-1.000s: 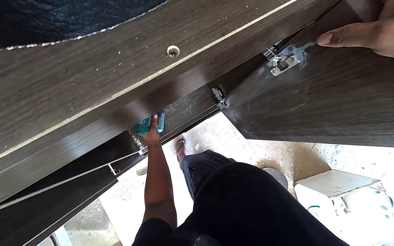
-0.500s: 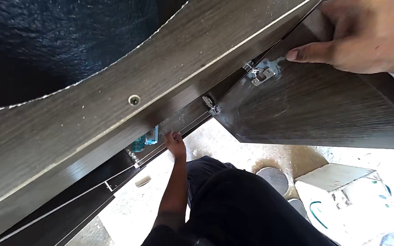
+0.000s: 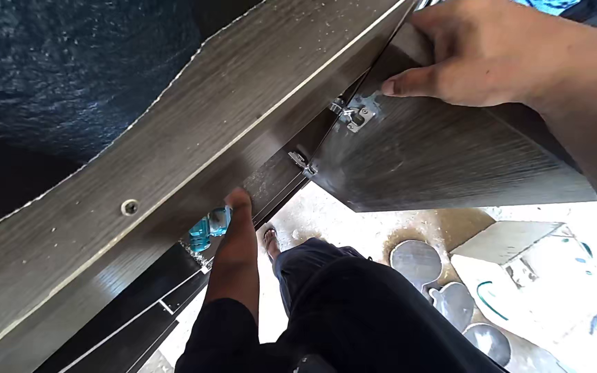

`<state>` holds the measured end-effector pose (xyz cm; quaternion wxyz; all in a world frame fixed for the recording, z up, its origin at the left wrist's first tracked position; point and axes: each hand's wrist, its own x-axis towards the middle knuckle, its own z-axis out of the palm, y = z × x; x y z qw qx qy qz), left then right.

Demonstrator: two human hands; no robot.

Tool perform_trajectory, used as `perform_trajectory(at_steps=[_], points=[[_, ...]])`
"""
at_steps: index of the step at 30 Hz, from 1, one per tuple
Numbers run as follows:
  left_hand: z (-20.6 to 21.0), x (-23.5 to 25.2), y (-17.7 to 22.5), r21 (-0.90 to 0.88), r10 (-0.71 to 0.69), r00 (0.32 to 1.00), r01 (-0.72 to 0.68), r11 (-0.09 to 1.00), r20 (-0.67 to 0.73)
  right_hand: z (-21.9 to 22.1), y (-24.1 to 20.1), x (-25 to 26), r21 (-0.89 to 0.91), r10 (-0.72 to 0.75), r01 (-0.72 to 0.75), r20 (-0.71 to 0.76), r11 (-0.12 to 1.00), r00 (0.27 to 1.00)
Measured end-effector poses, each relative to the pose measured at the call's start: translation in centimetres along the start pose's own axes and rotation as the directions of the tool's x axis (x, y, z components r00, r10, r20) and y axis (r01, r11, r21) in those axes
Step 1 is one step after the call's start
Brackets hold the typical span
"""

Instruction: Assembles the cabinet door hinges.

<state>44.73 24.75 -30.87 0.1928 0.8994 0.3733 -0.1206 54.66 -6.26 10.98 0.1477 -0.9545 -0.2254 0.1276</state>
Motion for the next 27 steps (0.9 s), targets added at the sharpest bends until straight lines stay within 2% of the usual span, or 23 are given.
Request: perform_trajectory(at_steps=[3, 4, 6, 9, 11, 13, 14, 15, 17, 20, 24, 27], points=[[0.0, 0.7, 0.4, -0.005, -0.035, 0.999, 0.035, 0.999, -0.018, 0.1, 0.3, 0.3, -0.003, -0.012, 0.012, -0.002, 1.0, 1.0], [-0.3, 0.7, 0.8, -0.056, -0.037, 0.999, 0.035, 0.998, -0.036, 0.2, 0.4, 0.4, -0.007, -0.012, 0.012, 0.0, 1.0, 1.0], [-1.5, 0.6, 1.8, -0.281, -0.017, 0.996, -0.01, 0.96, -0.093, 0.1, 0.3, 0.4, -0.026, -0.011, 0.011, 0.002, 1.0, 1.0], [-4.0, 0.4, 3.6, -0.627, 0.049, 0.971, -0.19, 0.756, -0.235, 0.0, 0.1, 0.2, -0.028, -0.01, 0.01, 0.007, 1.0, 1.0], [-7.3, -1.0, 4.9, -0.704, 0.092, 0.938, -0.313, 0.637, -0.333, -0.1, -0.1, 0.1, -0.028, -0.01, 0.01, 0.012, 1.0, 1.0], [-10.8, -2.8, 6.1, -0.644, 0.086, 0.842, -0.469, 0.604, -0.533, -0.1, -0.3, 0.1, -0.039, -0.01, 0.01, 0.016, 0.999, 1.0], [-13.4, -4.5, 7.1, -0.612, 0.056, 0.826, -0.459, 0.645, -0.56, -0.1, -0.2, 0.1, -0.043, -0.011, 0.012, 0.018, 0.999, 1.0], [-17.2, -7.4, 8.7, -0.607, 0.026, 0.886, -0.338, 0.719, -0.463, -0.2, -0.2, 0.1, -0.038, -0.012, 0.013, 0.024, 0.999, 1.0], [-21.6, -11.0, 10.0, -0.438, 0.02, 0.93, -0.191, 0.878, -0.367, -0.2, -0.2, 0.2, -0.034, -0.021, 0.022, 0.029, 0.999, 0.999], [-23.5, -12.2, 9.0, -0.19, 0.082, 0.95, -0.144, 0.971, -0.302, -0.2, -0.2, 0.2, -0.042, -0.02, 0.021, 0.027, 0.999, 0.999], [-24.5, -12.6, 8.9, -0.004, 0.074, 0.958, -0.078, 0.997, -0.275, -0.2, -0.3, 0.2, -0.055, -0.028, 0.029, 0.024, 0.998, 0.999], [-24.9, -12.9, 9.3, 0.053, 0.113, 0.955, -0.103, 0.993, -0.273, -0.2, -0.1, 0.3, -0.062, -0.031, 0.032, 0.019, 0.998, 0.999]])
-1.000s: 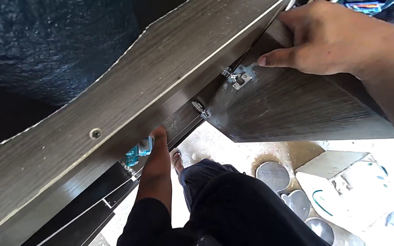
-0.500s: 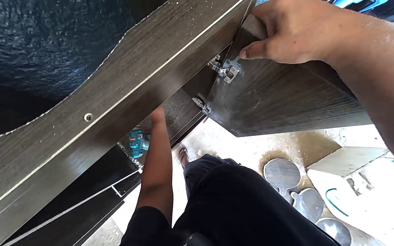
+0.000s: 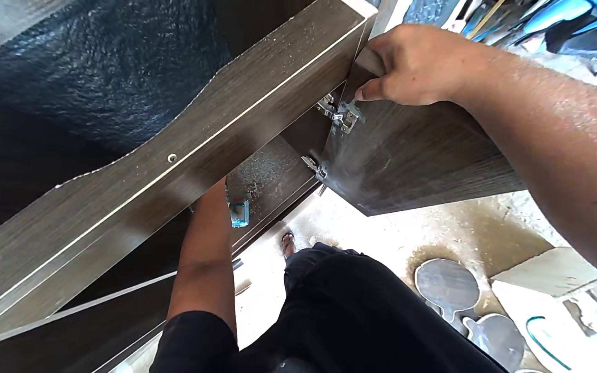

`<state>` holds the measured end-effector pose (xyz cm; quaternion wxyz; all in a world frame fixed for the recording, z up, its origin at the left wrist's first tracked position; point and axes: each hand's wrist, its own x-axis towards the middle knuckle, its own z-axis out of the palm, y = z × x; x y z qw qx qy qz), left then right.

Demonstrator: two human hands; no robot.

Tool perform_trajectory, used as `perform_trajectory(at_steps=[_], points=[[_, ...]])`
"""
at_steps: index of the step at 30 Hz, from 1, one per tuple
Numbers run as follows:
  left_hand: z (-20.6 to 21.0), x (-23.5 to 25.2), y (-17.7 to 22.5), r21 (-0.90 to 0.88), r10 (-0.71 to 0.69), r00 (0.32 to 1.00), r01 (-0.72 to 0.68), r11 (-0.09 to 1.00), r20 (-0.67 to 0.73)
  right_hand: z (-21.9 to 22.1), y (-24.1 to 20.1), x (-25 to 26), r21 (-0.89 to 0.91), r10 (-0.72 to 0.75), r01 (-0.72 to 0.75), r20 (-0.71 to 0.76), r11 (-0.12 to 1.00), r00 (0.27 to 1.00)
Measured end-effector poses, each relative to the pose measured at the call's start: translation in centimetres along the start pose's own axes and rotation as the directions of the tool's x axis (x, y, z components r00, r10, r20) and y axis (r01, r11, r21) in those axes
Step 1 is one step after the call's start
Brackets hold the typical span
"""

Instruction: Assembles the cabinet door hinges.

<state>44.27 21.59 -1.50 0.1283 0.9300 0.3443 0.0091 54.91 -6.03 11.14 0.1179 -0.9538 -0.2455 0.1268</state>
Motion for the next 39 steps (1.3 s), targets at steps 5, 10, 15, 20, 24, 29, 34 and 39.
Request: perform_trajectory(at_steps=[5, 10, 15, 20, 24, 29, 34, 39], points=[[-0.5, -0.5, 0.4, 0.07, -0.026, 0.999, 0.023, 0.997, 0.03, -0.1, 0.0, -0.1, -0.015, 0.01, -0.01, -0.004, 1.0, 1.0], [-1.0, -0.6, 0.5, -0.005, -0.019, 0.998, 0.019, 1.0, 0.055, -0.1, -0.2, -0.2, -0.022, 0.016, -0.016, 0.002, 1.0, 1.0], [-1.3, -0.3, 0.3, 0.018, -0.029, 0.981, 0.026, 1.0, 0.192, 0.0, -0.2, -0.1, -0.021, 0.038, -0.038, 0.008, 0.999, 0.999], [-0.8, -0.5, -0.3, -0.026, -0.007, 0.99, 0.01, 1.0, 0.143, 0.0, -0.1, -0.2, -0.003, 0.025, -0.025, 0.008, 1.0, 1.0], [-1.0, 0.6, -2.6, -0.041, -0.122, 0.97, 0.134, 0.99, 0.212, 0.2, -0.1, -0.1, 0.008, 0.023, -0.023, 0.003, 1.0, 1.0], [12.3, 3.4, -22.7, -0.621, -0.197, 0.977, 0.107, 0.776, -0.078, 0.0, -0.3, -0.2, 0.018, 0.015, -0.015, 0.013, 1.0, 1.0], [22.9, -3.5, -27.6, -0.735, -0.277, 0.94, 0.33, 0.592, 0.199, -0.1, -0.4, -0.1, 0.016, 0.01, -0.01, 0.012, 1.0, 1.0], [26.1, -5.3, -23.5, -0.782, -0.26, 0.952, 0.285, 0.553, 0.163, 0.1, -0.1, -0.3, 0.051, -0.005, 0.006, -0.007, 0.999, 1.0]])
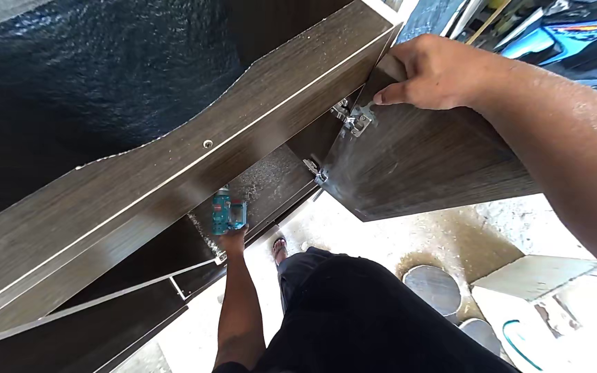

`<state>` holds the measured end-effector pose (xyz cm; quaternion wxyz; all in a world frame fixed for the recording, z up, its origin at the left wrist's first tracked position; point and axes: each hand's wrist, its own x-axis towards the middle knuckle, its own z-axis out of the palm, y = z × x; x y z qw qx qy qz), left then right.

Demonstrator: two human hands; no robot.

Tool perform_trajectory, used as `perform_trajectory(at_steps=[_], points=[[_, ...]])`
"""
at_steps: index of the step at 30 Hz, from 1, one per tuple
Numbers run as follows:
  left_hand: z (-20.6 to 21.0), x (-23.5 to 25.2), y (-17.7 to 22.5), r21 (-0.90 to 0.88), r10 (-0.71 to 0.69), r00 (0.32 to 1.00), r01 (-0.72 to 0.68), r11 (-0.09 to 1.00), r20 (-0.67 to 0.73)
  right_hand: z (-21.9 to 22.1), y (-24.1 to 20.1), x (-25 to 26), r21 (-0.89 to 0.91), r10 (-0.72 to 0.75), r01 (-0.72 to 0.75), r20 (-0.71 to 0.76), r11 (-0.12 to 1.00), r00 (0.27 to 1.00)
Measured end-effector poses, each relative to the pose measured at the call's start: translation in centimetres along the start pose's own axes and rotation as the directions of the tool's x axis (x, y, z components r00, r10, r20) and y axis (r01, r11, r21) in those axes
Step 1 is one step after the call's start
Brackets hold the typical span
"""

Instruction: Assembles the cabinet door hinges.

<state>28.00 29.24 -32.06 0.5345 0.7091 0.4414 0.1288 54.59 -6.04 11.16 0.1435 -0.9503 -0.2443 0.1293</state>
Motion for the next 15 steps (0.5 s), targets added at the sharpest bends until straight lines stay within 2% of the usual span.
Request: perform_trajectory(at_steps=[3, 7, 11, 15], points=[[2.0, 0.6, 1.5, -0.097, 0.003, 0.991, -0.017, 0.995, -0.135, 0.0, -0.1, 0.0, 0.021, -0.012, 0.012, -0.006, 1.0, 1.0], [3.0, 1.5, 3.5, -0.398, 0.103, 0.948, -0.223, 0.89, -0.301, -0.1, -0.4, -0.3, 0.04, -0.028, 0.028, -0.009, 0.999, 1.0], [2.2, 2.1, 3.9, -0.391, 0.162, 0.952, -0.256, 0.884, -0.259, 0.0, -0.3, -0.3, 0.059, -0.031, 0.031, -0.001, 0.998, 1.0], [1.4, 1.4, 4.4, -0.444, 0.27, 0.939, -0.339, 0.829, -0.211, 0.0, -0.1, -0.2, 0.056, -0.02, 0.02, -0.008, 0.998, 1.0]])
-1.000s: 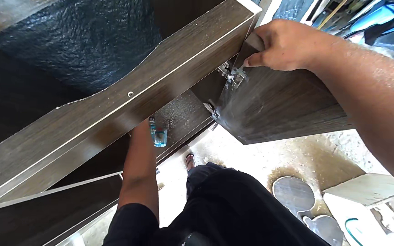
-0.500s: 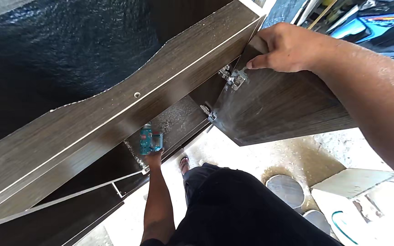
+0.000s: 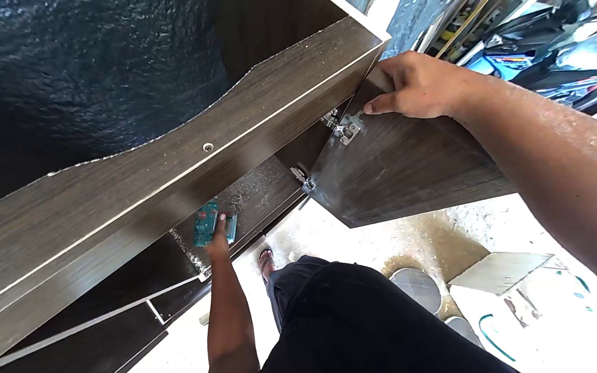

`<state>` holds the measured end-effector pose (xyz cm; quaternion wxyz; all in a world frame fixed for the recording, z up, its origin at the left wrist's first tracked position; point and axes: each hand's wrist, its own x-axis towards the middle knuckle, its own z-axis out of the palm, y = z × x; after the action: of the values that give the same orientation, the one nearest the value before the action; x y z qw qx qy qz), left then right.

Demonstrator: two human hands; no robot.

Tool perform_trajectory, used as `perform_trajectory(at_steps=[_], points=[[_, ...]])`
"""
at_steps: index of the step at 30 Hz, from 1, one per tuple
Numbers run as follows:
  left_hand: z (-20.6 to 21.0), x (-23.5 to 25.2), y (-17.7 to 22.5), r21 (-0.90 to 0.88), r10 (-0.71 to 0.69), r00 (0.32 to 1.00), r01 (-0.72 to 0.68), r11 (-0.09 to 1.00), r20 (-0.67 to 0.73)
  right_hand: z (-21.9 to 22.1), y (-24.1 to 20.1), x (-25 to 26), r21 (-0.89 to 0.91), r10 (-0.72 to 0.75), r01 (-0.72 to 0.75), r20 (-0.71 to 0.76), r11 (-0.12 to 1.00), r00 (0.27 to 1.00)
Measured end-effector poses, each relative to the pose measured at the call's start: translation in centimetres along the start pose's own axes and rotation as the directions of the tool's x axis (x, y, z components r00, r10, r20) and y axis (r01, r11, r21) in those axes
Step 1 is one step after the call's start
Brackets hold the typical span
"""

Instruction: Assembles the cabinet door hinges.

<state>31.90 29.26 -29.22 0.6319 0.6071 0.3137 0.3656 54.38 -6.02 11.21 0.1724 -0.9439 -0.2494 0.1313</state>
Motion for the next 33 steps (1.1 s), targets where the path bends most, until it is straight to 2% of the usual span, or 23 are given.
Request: perform_trajectory(at_steps=[4, 9, 13, 18, 21, 33], points=[[-0.1, -1.2, 2.4, -0.083, 0.05, 0.986, -0.037, 0.996, 0.161, 0.0, 0.1, 0.1, -0.018, -0.014, 0.014, 0.009, 1.0, 1.0], [1.9, -2.4, 6.7, -0.148, -0.012, 0.958, 0.057, 0.987, 0.287, 0.0, -0.5, -0.1, 0.006, 0.013, -0.013, 0.006, 1.0, 1.0], [4.4, -2.7, 10.2, -0.302, 0.083, 0.896, 0.059, 0.952, 0.436, 0.1, -0.4, -0.2, 0.011, -0.001, 0.001, 0.001, 1.0, 1.0], [7.5, -3.1, 13.8, -0.36, 0.167, 0.86, 0.02, 0.933, 0.481, 0.1, -0.3, -0.2, -0.005, -0.015, 0.015, -0.01, 1.0, 1.0], [8.8, -3.3, 15.4, -0.384, 0.172, 0.848, 0.039, 0.922, 0.501, 0.0, -0.2, -0.1, -0.005, -0.002, 0.002, -0.007, 1.0, 1.0], [11.5, -3.0, 17.4, -0.375, 0.192, 0.808, 0.038, 0.926, 0.556, 0.1, 0.1, 0.1, -0.024, 0.004, -0.004, 0.001, 1.0, 1.0]])
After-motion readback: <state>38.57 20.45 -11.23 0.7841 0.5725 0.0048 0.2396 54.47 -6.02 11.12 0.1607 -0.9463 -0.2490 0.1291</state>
